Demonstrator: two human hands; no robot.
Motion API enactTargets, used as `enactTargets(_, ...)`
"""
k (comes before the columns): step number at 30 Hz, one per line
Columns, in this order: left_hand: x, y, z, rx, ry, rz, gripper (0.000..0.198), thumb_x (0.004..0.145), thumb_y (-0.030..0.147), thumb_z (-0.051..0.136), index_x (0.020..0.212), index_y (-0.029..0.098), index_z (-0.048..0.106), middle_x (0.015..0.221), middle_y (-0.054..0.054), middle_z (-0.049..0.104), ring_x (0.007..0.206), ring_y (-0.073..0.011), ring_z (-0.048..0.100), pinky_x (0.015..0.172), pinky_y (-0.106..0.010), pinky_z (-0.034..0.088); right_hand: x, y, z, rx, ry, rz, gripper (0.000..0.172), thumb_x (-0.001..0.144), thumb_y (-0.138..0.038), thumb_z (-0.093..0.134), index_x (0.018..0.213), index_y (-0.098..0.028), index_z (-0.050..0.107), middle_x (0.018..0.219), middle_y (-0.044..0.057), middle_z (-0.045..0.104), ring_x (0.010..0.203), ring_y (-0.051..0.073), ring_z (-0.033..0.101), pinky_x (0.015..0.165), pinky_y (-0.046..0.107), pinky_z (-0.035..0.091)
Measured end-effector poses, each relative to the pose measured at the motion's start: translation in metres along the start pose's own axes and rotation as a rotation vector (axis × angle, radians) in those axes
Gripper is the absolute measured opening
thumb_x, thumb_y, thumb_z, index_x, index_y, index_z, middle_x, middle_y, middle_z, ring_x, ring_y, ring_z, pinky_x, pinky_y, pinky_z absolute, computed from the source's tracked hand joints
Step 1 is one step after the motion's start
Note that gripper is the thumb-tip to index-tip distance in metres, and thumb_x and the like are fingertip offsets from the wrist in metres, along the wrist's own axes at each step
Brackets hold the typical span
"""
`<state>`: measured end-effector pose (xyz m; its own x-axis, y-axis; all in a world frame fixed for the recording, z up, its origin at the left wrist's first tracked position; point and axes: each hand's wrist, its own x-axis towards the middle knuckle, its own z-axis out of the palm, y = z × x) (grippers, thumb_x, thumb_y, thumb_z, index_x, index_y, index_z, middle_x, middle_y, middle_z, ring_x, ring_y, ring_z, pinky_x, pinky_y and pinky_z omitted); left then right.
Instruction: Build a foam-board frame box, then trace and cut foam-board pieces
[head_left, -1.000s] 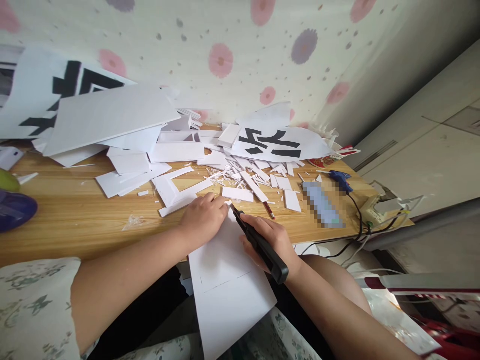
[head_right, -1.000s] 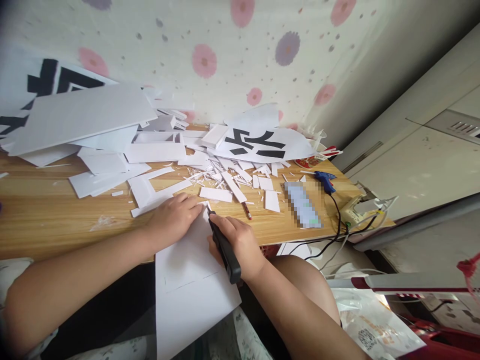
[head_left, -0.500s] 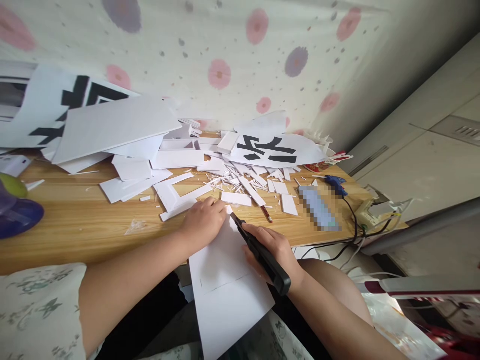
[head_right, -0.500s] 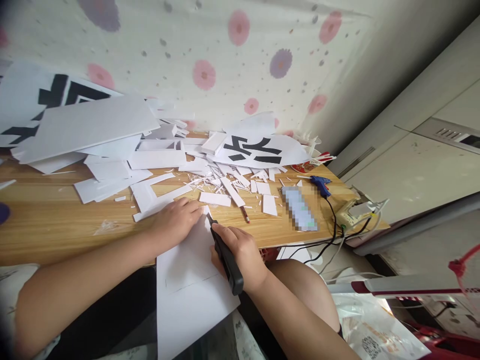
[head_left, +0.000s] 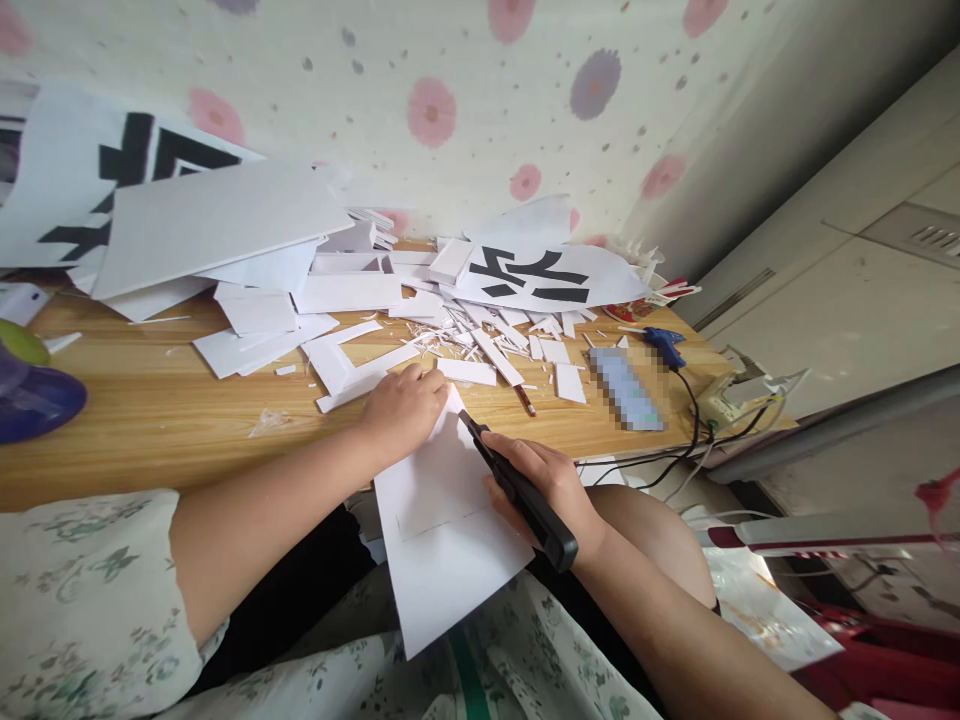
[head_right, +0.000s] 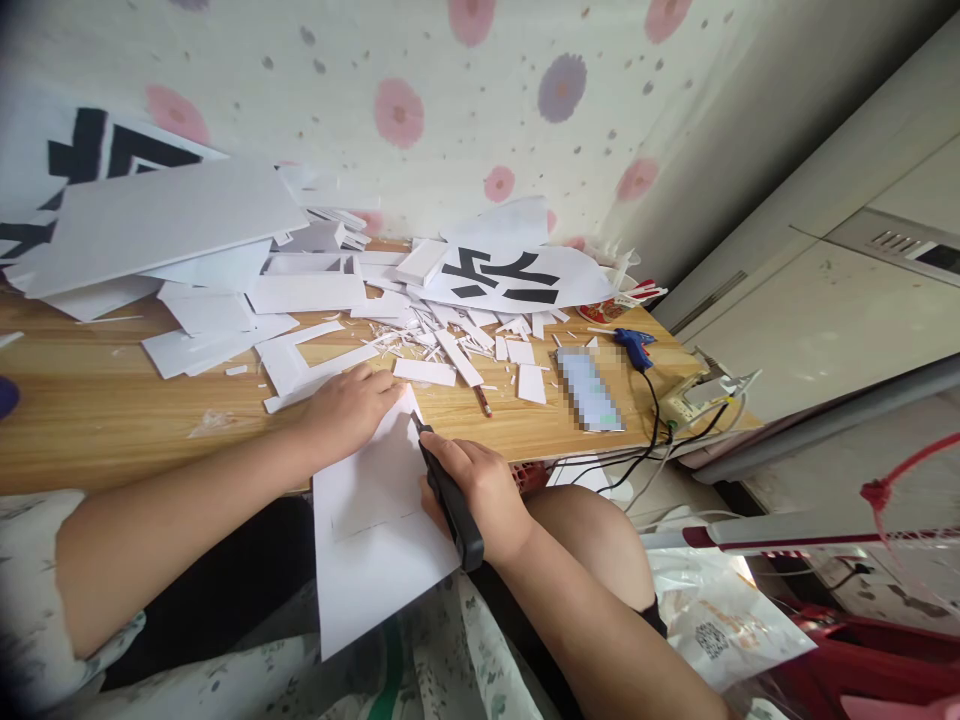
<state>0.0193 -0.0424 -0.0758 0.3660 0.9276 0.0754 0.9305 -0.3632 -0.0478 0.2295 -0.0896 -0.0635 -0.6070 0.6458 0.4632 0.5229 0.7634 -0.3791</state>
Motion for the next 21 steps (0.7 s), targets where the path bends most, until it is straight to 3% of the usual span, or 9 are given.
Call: enactTargets(21, -0.002, 0.002, -0.003, 0.037, -0.017, -0.030, 0.035, 0.096, 0.014, 0.034, 0.116, 0.018, 0.062, 0.109, -0.008, 0.063, 0.107, -0.0263, 0.051, 0.075, -0.035, 0.041, -0.025, -0.012, -0.009, -0.015, 0.038, -0.025, 0.037, 0.082, -0.018, 0.054, 0.119, -0.018, 0.054, 0.080, 0.007, 0.070, 0.068, 0.020, 0.067, 0.064, 0.031, 0.054)
